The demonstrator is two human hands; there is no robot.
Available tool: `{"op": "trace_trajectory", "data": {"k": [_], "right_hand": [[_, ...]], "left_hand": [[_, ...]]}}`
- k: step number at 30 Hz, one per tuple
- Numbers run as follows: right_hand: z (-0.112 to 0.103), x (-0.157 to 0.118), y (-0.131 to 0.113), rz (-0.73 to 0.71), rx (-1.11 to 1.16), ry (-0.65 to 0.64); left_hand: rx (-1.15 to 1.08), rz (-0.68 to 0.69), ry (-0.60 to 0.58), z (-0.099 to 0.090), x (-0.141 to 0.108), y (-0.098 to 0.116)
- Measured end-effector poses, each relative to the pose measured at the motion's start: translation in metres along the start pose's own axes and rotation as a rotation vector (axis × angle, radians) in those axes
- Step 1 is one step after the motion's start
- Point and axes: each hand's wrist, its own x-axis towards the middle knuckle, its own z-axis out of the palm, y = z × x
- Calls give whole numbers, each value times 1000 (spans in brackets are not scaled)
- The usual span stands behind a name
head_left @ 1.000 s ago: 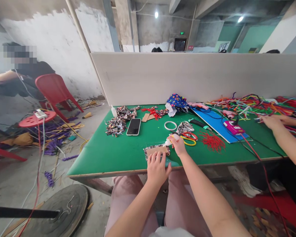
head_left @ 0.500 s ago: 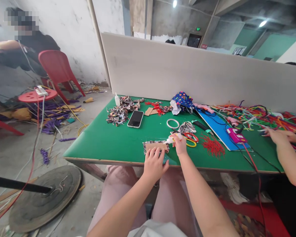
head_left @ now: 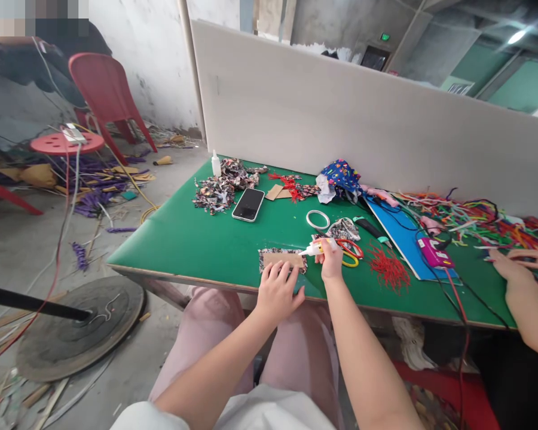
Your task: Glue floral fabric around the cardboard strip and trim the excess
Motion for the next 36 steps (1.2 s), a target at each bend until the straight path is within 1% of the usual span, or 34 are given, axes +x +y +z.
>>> {"op": "trace_trajectory", "data": {"k": [7, 17, 25, 31, 36], "right_hand": [[-2, 1, 1, 10, 12, 6], [-1, -2, -5, 15, 17, 6], [-3, -1, -2, 16, 0, 2], [4, 6, 5, 20, -29, -6], [10, 11, 7, -15, -101, -19]], "left_hand": [[-2, -2, 7, -1, 1, 1], [6, 3, -7, -1, 1, 1], [6, 4, 2, -2, 0, 1], [9, 4, -11, 0, 0, 1], [5, -4, -13, -1, 0, 2]]}}
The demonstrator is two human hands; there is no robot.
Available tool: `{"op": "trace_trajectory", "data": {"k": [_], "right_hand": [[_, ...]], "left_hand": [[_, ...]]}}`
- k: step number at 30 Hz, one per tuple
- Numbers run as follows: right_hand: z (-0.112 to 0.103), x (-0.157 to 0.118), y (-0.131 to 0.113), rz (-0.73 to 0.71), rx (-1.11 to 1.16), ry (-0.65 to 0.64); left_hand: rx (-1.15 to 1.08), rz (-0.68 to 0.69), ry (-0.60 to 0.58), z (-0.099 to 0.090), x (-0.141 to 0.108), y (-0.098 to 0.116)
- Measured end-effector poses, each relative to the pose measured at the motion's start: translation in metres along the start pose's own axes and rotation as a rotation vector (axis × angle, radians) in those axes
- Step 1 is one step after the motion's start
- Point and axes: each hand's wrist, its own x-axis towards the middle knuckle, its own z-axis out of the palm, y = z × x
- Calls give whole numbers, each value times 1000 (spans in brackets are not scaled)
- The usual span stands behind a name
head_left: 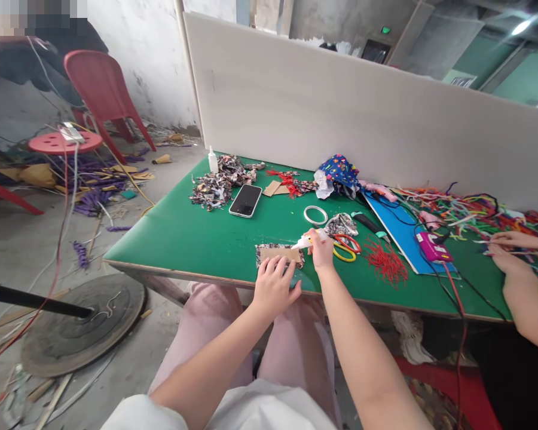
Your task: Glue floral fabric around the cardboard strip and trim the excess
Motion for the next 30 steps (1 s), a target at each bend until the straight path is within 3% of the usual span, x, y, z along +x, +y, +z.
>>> {"op": "trace_trajectory", "data": {"k": [30], "right_hand": [[-2, -4, -2, -17, -15, -40]], "left_hand": [[3, -5, -12, -3, 0, 0]]}}
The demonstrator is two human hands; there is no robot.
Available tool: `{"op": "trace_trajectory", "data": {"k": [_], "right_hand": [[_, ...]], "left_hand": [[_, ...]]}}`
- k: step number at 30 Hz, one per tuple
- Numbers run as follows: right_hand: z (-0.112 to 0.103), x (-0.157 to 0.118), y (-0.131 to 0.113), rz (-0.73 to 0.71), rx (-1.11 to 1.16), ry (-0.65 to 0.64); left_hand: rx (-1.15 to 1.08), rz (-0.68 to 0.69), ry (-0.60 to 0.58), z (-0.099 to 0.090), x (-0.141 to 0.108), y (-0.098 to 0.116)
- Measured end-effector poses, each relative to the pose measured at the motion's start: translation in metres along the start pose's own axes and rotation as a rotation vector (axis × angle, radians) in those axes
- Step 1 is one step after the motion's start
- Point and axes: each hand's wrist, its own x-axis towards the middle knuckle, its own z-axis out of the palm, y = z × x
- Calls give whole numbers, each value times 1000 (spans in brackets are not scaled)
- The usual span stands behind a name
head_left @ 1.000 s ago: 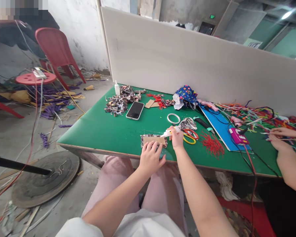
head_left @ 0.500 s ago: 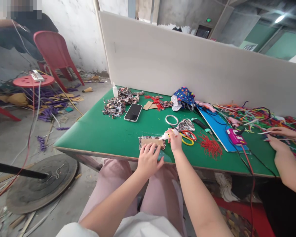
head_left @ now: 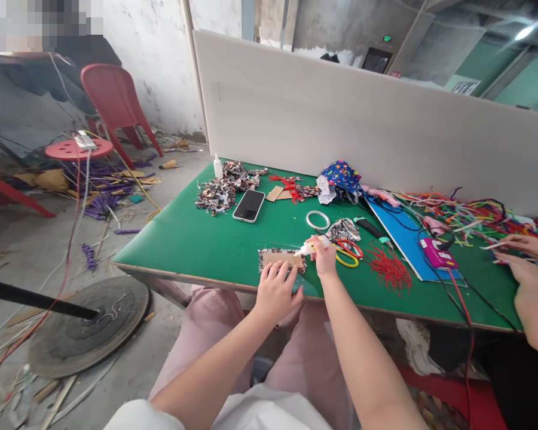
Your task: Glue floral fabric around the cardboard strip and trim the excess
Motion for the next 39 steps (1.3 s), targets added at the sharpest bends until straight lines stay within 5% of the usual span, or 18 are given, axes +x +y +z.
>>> {"op": "trace_trajectory", "data": {"k": [39], "right_hand": [[-3, 6, 0, 42, 46, 21]], "left_hand": [[8, 13, -9, 2, 2, -2]]}}
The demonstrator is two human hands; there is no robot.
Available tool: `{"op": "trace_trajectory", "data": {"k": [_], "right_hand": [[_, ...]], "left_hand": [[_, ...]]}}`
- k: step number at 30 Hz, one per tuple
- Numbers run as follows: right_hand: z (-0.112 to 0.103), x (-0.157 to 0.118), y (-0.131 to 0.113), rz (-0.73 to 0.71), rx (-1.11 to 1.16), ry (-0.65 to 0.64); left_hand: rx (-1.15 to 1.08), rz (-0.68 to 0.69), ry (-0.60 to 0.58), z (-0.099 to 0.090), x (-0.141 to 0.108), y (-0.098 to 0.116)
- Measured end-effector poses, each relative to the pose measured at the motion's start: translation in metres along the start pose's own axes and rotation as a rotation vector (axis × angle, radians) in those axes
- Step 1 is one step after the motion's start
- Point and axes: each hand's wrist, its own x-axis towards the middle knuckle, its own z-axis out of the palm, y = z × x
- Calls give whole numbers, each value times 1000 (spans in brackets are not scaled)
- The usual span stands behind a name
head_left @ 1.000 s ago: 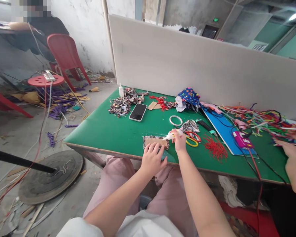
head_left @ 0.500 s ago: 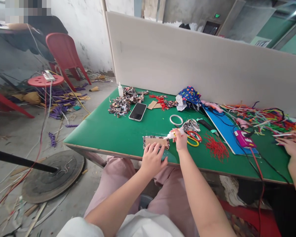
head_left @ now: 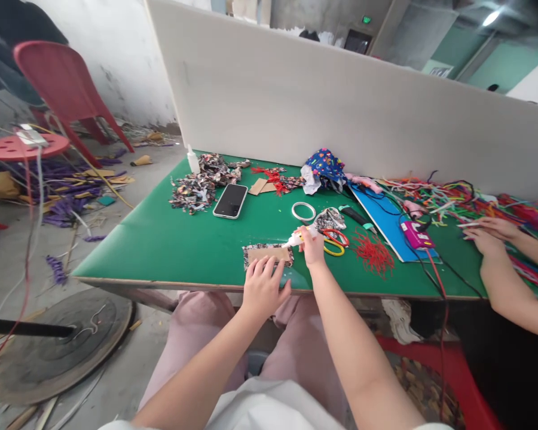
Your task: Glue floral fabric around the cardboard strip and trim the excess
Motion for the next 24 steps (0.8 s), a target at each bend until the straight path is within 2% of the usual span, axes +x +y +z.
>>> {"op": "trace_trajectory", "data": {"k": [17, 24], "right_hand": [[-2, -1, -2, -2, -47, -15], [-3, -5, -6, 10, -90, 55]], "left_hand": [[13, 23, 4, 0, 2, 1], [9, 15, -11, -1, 2, 0]]}}
